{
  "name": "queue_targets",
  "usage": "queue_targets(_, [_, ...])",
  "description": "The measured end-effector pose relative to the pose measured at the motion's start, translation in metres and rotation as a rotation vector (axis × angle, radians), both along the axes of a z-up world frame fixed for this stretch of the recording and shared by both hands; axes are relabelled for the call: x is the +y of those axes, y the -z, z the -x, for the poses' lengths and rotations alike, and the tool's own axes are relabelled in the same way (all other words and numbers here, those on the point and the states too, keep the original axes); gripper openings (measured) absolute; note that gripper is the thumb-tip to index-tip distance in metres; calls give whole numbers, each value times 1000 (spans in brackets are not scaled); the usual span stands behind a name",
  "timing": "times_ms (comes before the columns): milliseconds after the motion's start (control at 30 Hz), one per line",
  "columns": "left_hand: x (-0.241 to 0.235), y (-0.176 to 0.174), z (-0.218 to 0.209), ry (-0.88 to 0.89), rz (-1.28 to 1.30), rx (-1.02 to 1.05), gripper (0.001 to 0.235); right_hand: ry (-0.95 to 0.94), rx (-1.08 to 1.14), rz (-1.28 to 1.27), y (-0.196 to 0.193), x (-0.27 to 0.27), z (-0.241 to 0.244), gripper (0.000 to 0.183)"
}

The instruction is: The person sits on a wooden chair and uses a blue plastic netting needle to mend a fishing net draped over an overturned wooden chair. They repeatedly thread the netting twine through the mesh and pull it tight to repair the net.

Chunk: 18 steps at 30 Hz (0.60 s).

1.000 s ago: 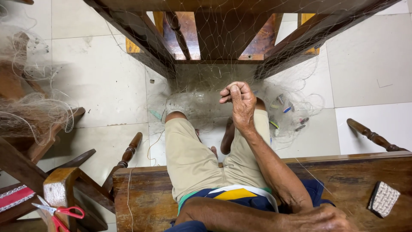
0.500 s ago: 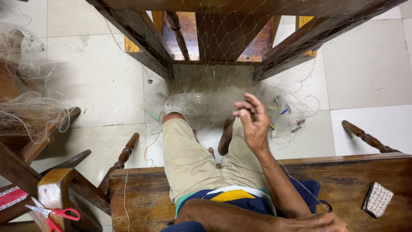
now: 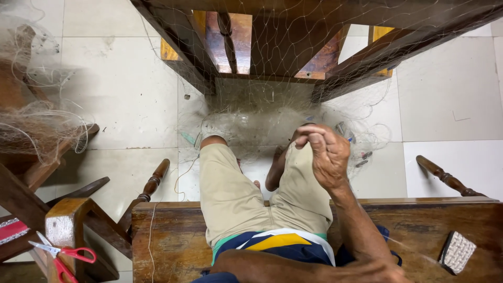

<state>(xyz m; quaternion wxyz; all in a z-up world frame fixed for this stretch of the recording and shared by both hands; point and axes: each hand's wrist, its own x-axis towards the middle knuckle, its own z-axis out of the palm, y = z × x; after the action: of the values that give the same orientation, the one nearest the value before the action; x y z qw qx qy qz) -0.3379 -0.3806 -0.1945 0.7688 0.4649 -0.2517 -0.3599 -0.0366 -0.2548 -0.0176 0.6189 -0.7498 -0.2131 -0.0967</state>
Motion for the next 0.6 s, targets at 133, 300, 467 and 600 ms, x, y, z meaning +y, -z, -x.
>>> queue_targets(133, [191, -193, -108, -206, -4, -838, 21, 70, 158, -55, -24, -2, 12, 44])
queue_targets(300, [302, -198, -136, -405, -253, -701, 20, 84, 165, -133, -19, -7, 14, 42])
queue_targets(467, [348, -115, -150, -657, -599, 80, 28, 70, 137, -171, -20, -4, 23, 43])
queue_targets(600, [347, -108, -216, -1227, -453, -79, 46, 65, 10, -160, -13, -4, 35, 44])
